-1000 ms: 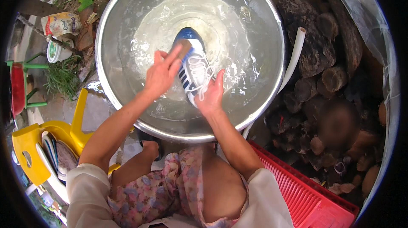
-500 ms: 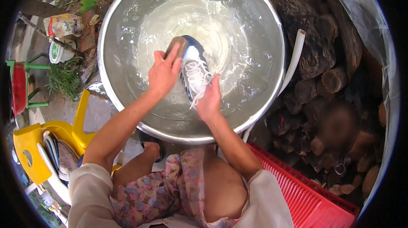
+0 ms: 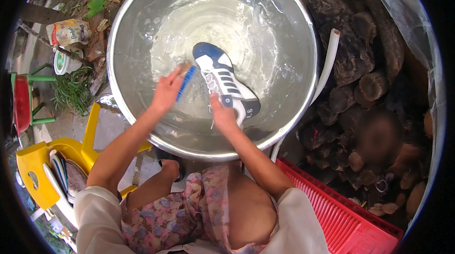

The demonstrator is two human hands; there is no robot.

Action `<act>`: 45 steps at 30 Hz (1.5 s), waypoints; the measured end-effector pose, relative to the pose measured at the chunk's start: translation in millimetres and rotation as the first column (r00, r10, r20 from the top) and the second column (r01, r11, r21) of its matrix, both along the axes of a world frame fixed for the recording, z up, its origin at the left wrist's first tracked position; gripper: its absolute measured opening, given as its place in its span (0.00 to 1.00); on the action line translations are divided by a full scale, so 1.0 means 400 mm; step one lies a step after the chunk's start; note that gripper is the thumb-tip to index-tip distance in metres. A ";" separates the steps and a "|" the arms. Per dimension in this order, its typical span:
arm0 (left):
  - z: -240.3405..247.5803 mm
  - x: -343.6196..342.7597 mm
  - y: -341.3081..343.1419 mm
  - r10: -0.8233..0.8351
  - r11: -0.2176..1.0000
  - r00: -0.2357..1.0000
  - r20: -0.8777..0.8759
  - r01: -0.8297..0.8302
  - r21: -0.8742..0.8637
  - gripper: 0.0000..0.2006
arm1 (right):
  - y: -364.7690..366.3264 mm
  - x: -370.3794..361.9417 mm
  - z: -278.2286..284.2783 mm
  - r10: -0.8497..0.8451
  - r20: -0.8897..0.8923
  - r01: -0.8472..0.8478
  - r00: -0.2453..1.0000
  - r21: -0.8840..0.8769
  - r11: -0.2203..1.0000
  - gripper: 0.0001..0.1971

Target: The person cleans several shoes in a large metal basin filled with soapy water. They scrub a blue slipper and a brown shoe using a handheld brush, then thoroughly scrub a white and blue athletic shoe, cleaning the sides, soles, and laces.

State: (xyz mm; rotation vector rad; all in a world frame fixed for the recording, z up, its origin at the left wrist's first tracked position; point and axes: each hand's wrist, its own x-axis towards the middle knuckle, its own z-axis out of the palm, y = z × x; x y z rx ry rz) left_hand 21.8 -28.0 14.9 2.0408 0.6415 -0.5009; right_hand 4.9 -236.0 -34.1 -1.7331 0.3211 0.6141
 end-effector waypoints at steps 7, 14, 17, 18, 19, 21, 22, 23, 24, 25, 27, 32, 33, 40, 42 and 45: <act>0.063 0.034 -0.142 -0.426 0.897 0.817 0.388 0.326 0.297 0.20 | -0.019 -0.004 0.067 0.147 0.109 -0.162 0.983 0.144 0.976 0.19; 0.077 -0.026 -0.221 -0.433 0.867 0.826 0.361 0.271 0.418 0.22 | 0.015 0.055 0.135 -0.125 -0.391 0.384 0.912 0.705 0.596 0.33; 0.113 -0.063 -0.277 -0.373 0.926 0.798 0.474 0.290 0.242 0.22 | -0.038 0.060 0.151 -0.119 -0.263 0.285 0.957 0.796 0.534 0.35; 0.100 -0.052 -0.252 -0.372 0.926 0.802 0.468 0.285 0.247 0.22 | -0.024 0.051 0.144 -0.112 -0.268 0.285 0.957 0.798 0.530 0.35; 0.066 -0.023 -0.202 -0.474 0.868 0.787 0.394 0.343 0.359 0.23 | -0.014 0.040 0.131 -0.096 -0.334 0.336 0.938 0.801 0.496 0.37; 0.019 0.045 -0.116 -0.576 0.749 0.749 0.328 0.322 0.580 0.22 | 0.028 0.043 0.161 -0.073 -0.346 0.335 0.935 0.801 0.497 0.41; 0.003 0.076 -0.090 -0.589 0.693 0.733 0.340 0.243 0.678 0.22 | 0.030 0.048 0.161 -0.053 -0.321 0.304 0.945 0.813 0.497 0.41; 0.005 0.106 -0.069 -0.544 0.683 0.787 0.290 0.215 0.698 0.21 | 0.024 0.052 0.166 -0.065 -0.296 0.286 0.953 0.808 0.515 0.41; 0.010 0.119 -0.044 -0.492 0.664 0.840 0.231 0.190 0.723 0.21 | 0.027 0.052 0.173 -0.069 -0.277 0.270 0.958 0.806 0.527 0.41; -0.004 0.113 -0.020 -0.348 0.712 0.886 0.307 0.036 0.702 0.21 | 0.026 0.050 0.176 -0.068 -0.285 0.277 0.956 0.804 0.526 0.41; -0.023 0.090 0.006 -0.118 0.734 0.924 0.365 -0.166 0.658 0.23 | 0.020 0.055 0.184 -0.134 -0.305 0.328 0.943 0.778 0.536 0.40; 0.046 -0.021 -0.161 -0.108 0.980 0.947 0.301 0.051 0.192 0.25 | 0.024 0.102 0.176 -0.168 -0.319 0.359 0.933 0.779 0.514 0.39; 0.070 -0.053 -0.193 -0.246 0.962 0.871 0.425 0.165 0.217 0.25 | 0.032 0.111 0.209 -0.248 -0.455 0.511 0.855 0.659 0.552 0.38; 0.023 0.066 -0.083 -0.419 0.837 0.806 0.419 0.163 0.522 0.21 | 0.043 0.086 0.181 -0.062 -0.459 0.446 0.886 0.811 0.377 0.42; 0.047 0.052 -0.145 -0.349 0.849 0.883 0.314 0.156 0.506 0.21 | 0.048 0.097 0.191 -0.071 -0.473 0.461 0.878 0.799 0.385 0.42; 0.116 -0.034 -0.241 -0.433 0.886 0.824 0.364 0.316 0.340 0.23 | -0.001 0.104 0.192 -0.180 -0.542 0.547 0.821 0.655 0.522 0.44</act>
